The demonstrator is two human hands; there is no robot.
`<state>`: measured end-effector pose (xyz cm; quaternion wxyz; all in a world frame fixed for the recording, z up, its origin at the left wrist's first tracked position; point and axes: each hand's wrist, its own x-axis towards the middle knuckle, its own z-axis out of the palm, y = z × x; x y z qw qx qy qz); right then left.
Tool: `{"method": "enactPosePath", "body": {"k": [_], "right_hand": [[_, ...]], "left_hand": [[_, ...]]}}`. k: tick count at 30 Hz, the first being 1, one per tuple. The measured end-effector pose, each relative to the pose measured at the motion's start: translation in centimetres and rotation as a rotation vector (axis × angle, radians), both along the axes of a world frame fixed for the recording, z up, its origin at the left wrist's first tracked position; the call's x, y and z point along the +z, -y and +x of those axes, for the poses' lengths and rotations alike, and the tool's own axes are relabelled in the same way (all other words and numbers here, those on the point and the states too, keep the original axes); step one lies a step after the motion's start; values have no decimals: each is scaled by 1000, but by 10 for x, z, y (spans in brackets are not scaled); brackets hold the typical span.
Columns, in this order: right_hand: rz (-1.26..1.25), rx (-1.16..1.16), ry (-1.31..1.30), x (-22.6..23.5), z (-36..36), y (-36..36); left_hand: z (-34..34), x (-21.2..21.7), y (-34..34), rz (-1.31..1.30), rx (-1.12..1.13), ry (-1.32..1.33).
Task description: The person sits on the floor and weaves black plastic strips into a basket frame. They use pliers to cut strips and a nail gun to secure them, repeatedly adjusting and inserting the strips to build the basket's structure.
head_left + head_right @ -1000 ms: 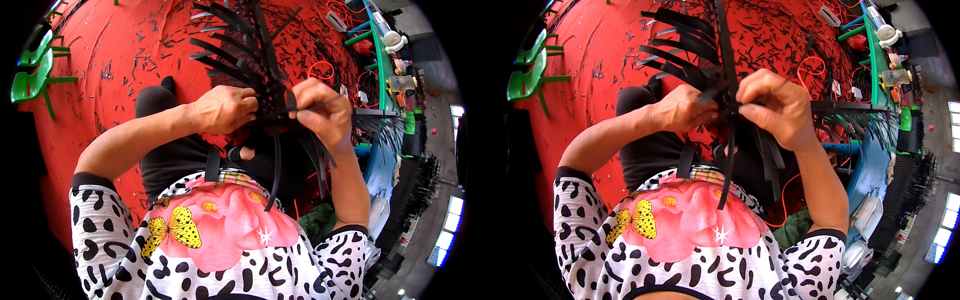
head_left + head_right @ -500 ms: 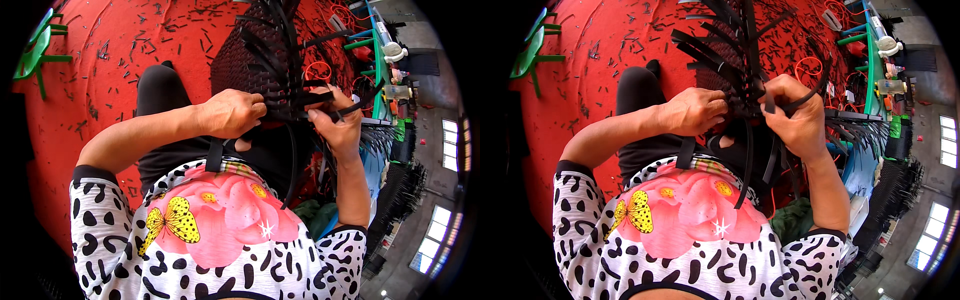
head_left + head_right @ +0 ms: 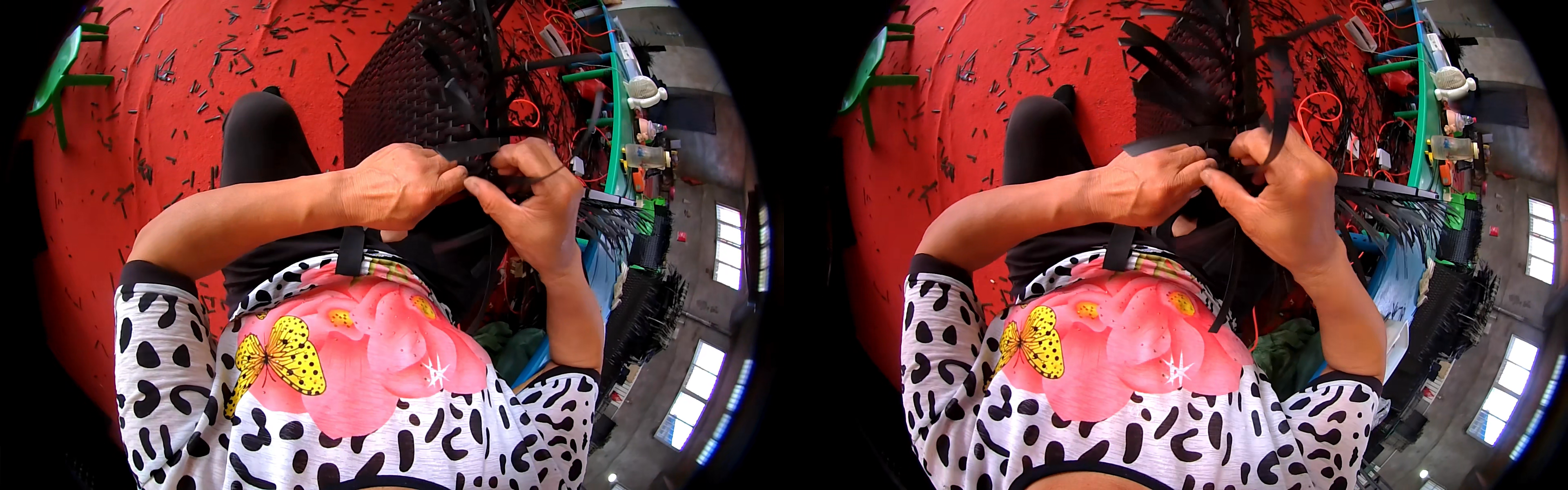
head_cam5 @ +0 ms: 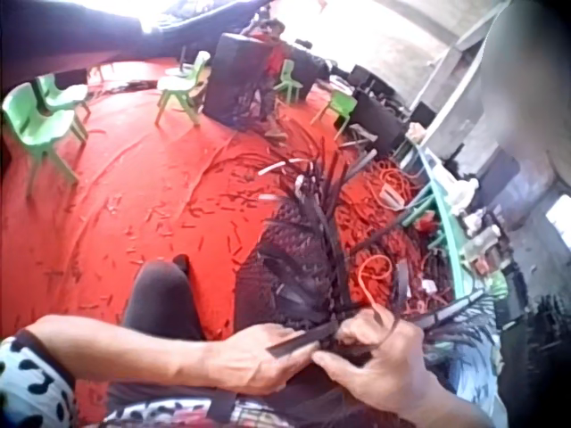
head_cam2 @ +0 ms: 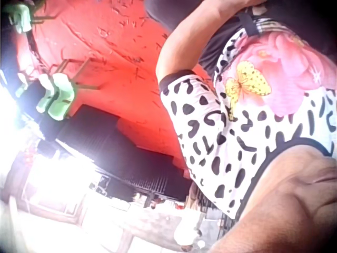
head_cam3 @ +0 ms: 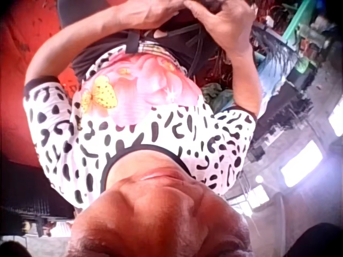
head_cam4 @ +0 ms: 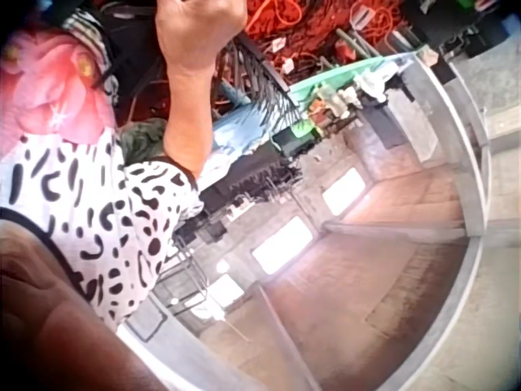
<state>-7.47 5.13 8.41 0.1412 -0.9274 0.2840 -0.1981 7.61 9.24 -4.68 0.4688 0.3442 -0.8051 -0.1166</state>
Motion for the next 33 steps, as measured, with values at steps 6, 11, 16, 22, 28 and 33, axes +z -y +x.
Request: {"method": "enactPosePath", "body": {"k": [6,11,16,22,28,33], "right_hand": [[-15,-130,40,-4,4,8],[-15,-176,-22,0,8,6],[27,-124,93,-3,-4,11],[545,-221,405,4,-27,9],[608,-253,552,-4,-35,18],[591,-263,598,-9,-29,22]], "left_hand": [[4,12,1,-4,-90,157],[7,11,2,-36,-108,152],[8,18,4,-156,-129,117],[-3,56,18,-543,-177,-70],[-10,76,47,-698,-138,13],[2,81,53,-678,-100,160]]}}
